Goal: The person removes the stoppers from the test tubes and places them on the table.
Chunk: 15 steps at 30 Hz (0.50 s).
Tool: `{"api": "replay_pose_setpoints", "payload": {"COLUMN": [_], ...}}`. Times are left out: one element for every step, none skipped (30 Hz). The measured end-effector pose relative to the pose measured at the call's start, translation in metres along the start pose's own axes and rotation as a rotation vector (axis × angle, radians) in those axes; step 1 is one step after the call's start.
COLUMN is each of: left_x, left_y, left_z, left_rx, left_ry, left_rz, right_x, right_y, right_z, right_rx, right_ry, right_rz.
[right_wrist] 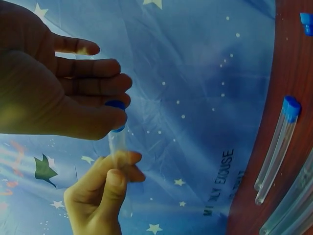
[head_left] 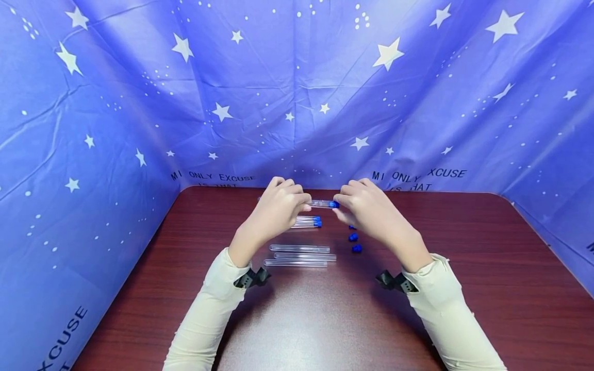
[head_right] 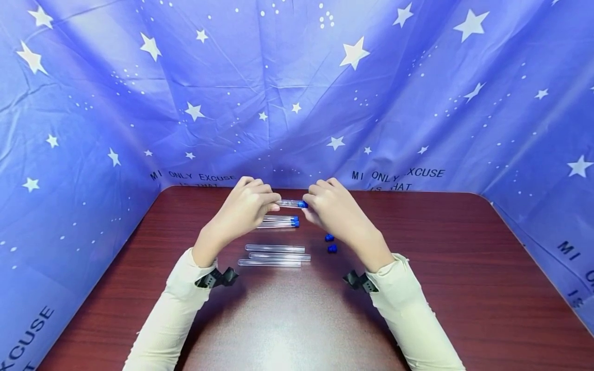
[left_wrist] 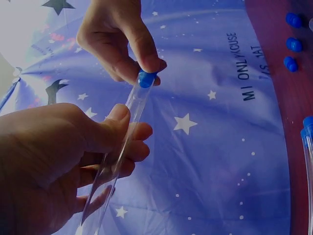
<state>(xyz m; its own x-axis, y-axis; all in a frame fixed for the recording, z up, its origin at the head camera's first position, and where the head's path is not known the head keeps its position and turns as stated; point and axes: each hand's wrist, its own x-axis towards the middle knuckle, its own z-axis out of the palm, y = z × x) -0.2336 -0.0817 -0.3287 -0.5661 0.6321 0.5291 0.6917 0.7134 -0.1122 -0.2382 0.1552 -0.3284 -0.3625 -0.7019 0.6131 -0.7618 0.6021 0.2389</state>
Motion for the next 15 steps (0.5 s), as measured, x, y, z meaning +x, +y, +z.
{"api": "replay_pose_setpoints", "payload": {"left_x": [0.0, 0.0, 0.0001, 0.0001, 0.0001, 0.0001, 0.0002, 0.0003, 0.0002, 0.0003, 0.0003, 0.0004, 0.0005, 0.0006, 0.0007], "left_y": [-0.0001, -0.0002, -0.0005, -0.0007, -0.001, -0.0014, -0.0014, -0.0014, -0.0015, -0.0014, -0.0013, -0.0011, -0.0008, -0.0007, -0.0006], "left_z": [0.0006, 0.0011, 0.0018, 0.0023, 0.0031, 0.0038, 0.0042, 0.0044, 0.0047, 0.0047, 0.0046, 0.0046, 0.0043, 0.0042, 0.0041], "left_rx": [0.02, 0.034, 0.045, 0.053, 0.058, 0.062, 0.064, 0.065, 0.065, 0.063, 0.062, 0.061, 0.059, 0.06, 0.061], "left_ry": [0.011, 0.019, 0.027, 0.036, 0.044, 0.052, 0.06, 0.07, 0.08, 0.088, 0.095, 0.101, 0.107, 0.111, 0.115], "left_rz": [0.008, 0.015, 0.022, 0.028, 0.034, 0.042, 0.05, 0.056, 0.062, 0.067, 0.071, 0.075, 0.079, 0.081, 0.083], "right_x": [-0.0001, -0.0003, -0.0007, -0.0007, -0.0008, -0.001, -0.0011, -0.0012, -0.0011, -0.0014, -0.0016, -0.0018, -0.002, -0.0023, -0.0025], "right_y": [-0.0005, -0.0009, -0.0012, -0.0015, -0.0018, -0.0019, -0.002, -0.0019, -0.0018, -0.0016, -0.0015, -0.0011, -0.0007, -0.0001, 0.0006], "right_z": [0.0001, 0.0001, -0.0001, -0.0003, -0.0006, -0.001, -0.0014, -0.0015, -0.0017, -0.0019, -0.0024, -0.0028, -0.0034, -0.0039, -0.0046], "right_rx": [0.008, 0.015, 0.022, 0.027, 0.032, 0.036, 0.038, 0.038, 0.041, 0.044, 0.05, 0.059, 0.07, 0.084, 0.102], "right_ry": [-0.017, -0.033, -0.047, -0.059, -0.07, -0.08, -0.087, -0.092, -0.098, -0.104, -0.11, -0.118, -0.129, -0.14, -0.153], "right_rz": [-0.002, -0.001, 0.001, 0.005, 0.008, 0.012, 0.014, 0.016, 0.017, 0.018, 0.018, 0.021, 0.026, 0.032, 0.039]}}
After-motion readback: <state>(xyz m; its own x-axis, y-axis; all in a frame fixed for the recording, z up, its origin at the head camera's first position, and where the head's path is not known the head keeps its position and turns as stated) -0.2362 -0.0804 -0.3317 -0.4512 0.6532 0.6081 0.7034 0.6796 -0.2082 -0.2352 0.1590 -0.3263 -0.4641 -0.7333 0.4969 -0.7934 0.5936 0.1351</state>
